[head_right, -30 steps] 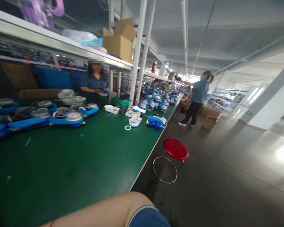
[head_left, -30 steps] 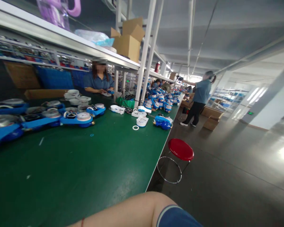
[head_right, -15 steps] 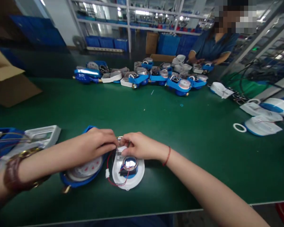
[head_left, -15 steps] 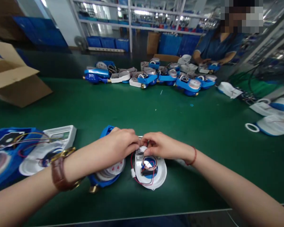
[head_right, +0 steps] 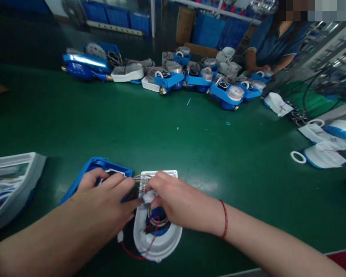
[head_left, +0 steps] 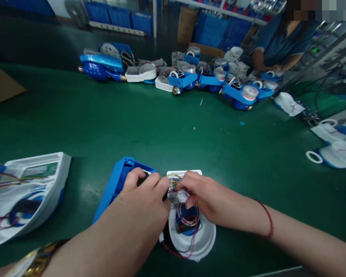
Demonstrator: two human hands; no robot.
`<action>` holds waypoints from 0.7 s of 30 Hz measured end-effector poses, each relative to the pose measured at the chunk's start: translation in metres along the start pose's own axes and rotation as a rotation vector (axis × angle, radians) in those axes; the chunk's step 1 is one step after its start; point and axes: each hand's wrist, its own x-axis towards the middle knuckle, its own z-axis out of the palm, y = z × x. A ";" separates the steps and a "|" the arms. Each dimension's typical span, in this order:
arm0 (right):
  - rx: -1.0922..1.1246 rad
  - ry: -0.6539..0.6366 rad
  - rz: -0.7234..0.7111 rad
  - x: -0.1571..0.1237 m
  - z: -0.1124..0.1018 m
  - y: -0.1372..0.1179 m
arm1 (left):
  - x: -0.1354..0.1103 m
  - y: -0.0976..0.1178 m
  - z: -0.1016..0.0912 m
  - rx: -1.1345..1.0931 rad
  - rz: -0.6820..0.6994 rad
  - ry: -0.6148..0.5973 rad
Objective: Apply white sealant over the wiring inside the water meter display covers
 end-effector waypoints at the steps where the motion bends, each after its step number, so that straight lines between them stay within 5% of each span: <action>1: 0.009 -0.017 0.003 0.000 -0.001 0.000 | 0.000 -0.003 0.003 0.030 -0.034 0.011; 4: 0.025 -0.066 -0.011 0.000 -0.005 -0.001 | 0.001 -0.011 0.011 0.087 -0.124 0.109; 7: 0.046 -0.097 -0.021 0.000 -0.008 0.000 | 0.002 -0.015 0.014 0.037 -0.070 0.127; 12: 0.099 -0.070 -0.002 0.001 -0.010 0.000 | 0.007 -0.017 -0.001 -0.145 -0.043 -0.254; 14: 0.088 -0.066 0.035 0.002 -0.009 -0.001 | 0.009 -0.019 -0.006 -0.162 -0.043 -0.313; 21: 0.112 -0.046 0.043 0.005 -0.008 0.000 | 0.003 -0.024 0.018 -0.159 0.053 -0.015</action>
